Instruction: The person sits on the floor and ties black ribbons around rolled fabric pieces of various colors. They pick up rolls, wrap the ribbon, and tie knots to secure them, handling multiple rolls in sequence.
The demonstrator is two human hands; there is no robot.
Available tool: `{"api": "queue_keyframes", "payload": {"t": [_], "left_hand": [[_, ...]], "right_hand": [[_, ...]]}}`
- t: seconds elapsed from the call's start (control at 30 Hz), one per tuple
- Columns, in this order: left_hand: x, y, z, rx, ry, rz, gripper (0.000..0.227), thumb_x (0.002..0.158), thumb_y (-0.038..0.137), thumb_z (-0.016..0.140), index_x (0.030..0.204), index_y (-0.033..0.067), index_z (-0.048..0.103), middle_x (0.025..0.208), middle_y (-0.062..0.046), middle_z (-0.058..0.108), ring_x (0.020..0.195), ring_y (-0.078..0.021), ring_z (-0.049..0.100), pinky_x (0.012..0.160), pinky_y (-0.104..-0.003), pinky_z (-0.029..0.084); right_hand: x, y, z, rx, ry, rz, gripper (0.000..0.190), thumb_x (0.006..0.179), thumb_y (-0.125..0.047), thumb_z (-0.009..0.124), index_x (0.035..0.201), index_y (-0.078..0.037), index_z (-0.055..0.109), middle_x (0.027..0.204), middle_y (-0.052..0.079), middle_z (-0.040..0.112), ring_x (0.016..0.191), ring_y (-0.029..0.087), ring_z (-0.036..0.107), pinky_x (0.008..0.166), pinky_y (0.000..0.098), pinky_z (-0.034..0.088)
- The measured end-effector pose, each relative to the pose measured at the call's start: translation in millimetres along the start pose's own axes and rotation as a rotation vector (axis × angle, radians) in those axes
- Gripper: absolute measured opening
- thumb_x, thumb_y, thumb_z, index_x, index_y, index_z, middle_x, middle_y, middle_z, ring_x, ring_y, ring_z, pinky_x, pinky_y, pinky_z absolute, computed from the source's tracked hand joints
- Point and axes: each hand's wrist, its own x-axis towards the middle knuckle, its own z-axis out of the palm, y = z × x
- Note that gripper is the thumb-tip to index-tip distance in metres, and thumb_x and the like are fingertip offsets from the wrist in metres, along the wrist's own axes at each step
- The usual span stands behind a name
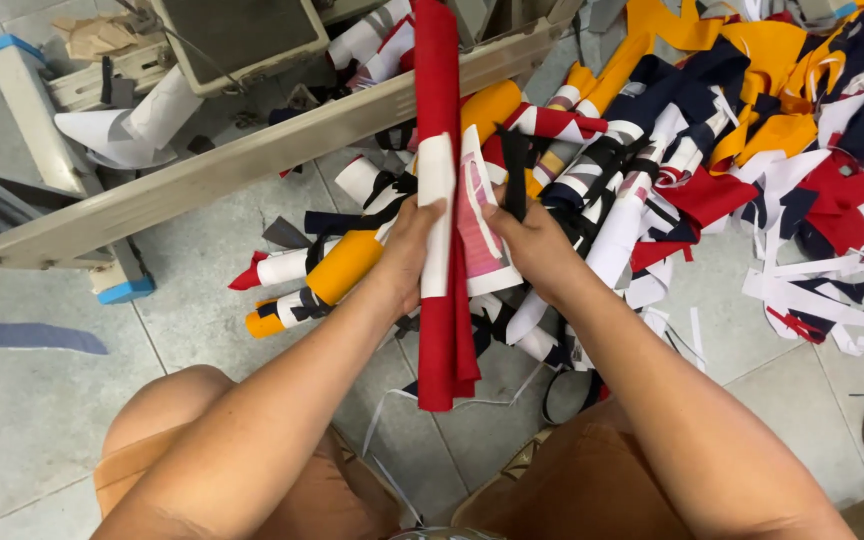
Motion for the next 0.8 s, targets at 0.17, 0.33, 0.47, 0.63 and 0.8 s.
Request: {"api": "queue_keyframes", "payload": {"t": [0.17, 0.33, 0.47, 0.63, 0.8], "left_hand": [[6.5, -10.1, -1.4, 0.419, 0.123, 0.083, 0.075, 0.101, 0.037, 0.070, 0.162, 0.0082, 0.037, 0.131, -0.021, 0.066, 0.116, -0.0310, 0.069, 0.091, -0.045, 0.062], [-9.2, 1.1, 8.9, 0.766, 0.165, 0.167, 0.074, 0.101, 0.035, 0.065, 0.164, 0.0121, 0.032, 0.151, -0.033, 0.057, 0.144, -0.0484, 0.055, 0.120, -0.058, 0.046], [-27.2, 5.7, 30.3, 0.394, 0.038, 0.126, 0.076, 0.106, 0.041, 0.050, 0.170, 0.0072, 0.027, 0.155, -0.032, 0.051, 0.145, -0.0459, 0.050, 0.120, -0.056, 0.043], [-13.7, -6.3, 6.9, 0.156, -0.145, 0.045, 0.103, 0.097, 0.044, 0.077, 0.173, 0.0116, 0.015, 0.129, -0.032, 0.066, 0.085, -0.0368, 0.079, 0.063, -0.051, 0.069], [-11.6, 2.3, 1.8, -0.059, -0.197, 0.105, 0.067, 0.097, 0.008, 0.069, 0.154, 0.0026, 0.035, 0.125, -0.030, 0.073, 0.071, -0.0359, 0.079, 0.056, -0.050, 0.070]], "right_hand": [[-33.2, -52.0, 12.2, -0.422, 0.061, -0.110, 0.018, 0.100, -0.031, 0.077, 0.108, -0.015, 0.078, 0.087, 0.010, 0.075, 0.089, 0.029, 0.074, 0.081, 0.0415, 0.055], [-33.1, -23.3, 26.7, -0.450, 0.081, -0.128, 0.016, 0.095, -0.028, 0.078, 0.104, -0.015, 0.077, 0.079, 0.007, 0.072, 0.076, 0.027, 0.071, 0.070, 0.0387, 0.054], [-37.4, -32.2, 31.6, -0.343, 0.039, -0.059, 0.016, 0.096, -0.022, 0.074, 0.108, -0.012, 0.079, 0.072, 0.006, 0.073, 0.060, 0.020, 0.069, 0.062, 0.0324, 0.054], [-25.4, -22.9, 17.3, 0.090, -0.107, 0.205, 0.035, 0.101, -0.024, 0.064, 0.122, 0.002, 0.075, 0.051, 0.017, 0.064, 0.037, 0.022, 0.060, 0.040, 0.0288, 0.052], [5.1, -27.6, -53.5, -0.703, 0.091, 0.079, 0.042, 0.102, -0.043, 0.071, 0.128, -0.010, 0.063, 0.113, 0.026, 0.076, 0.113, 0.048, 0.072, 0.097, 0.0591, 0.056]]}}
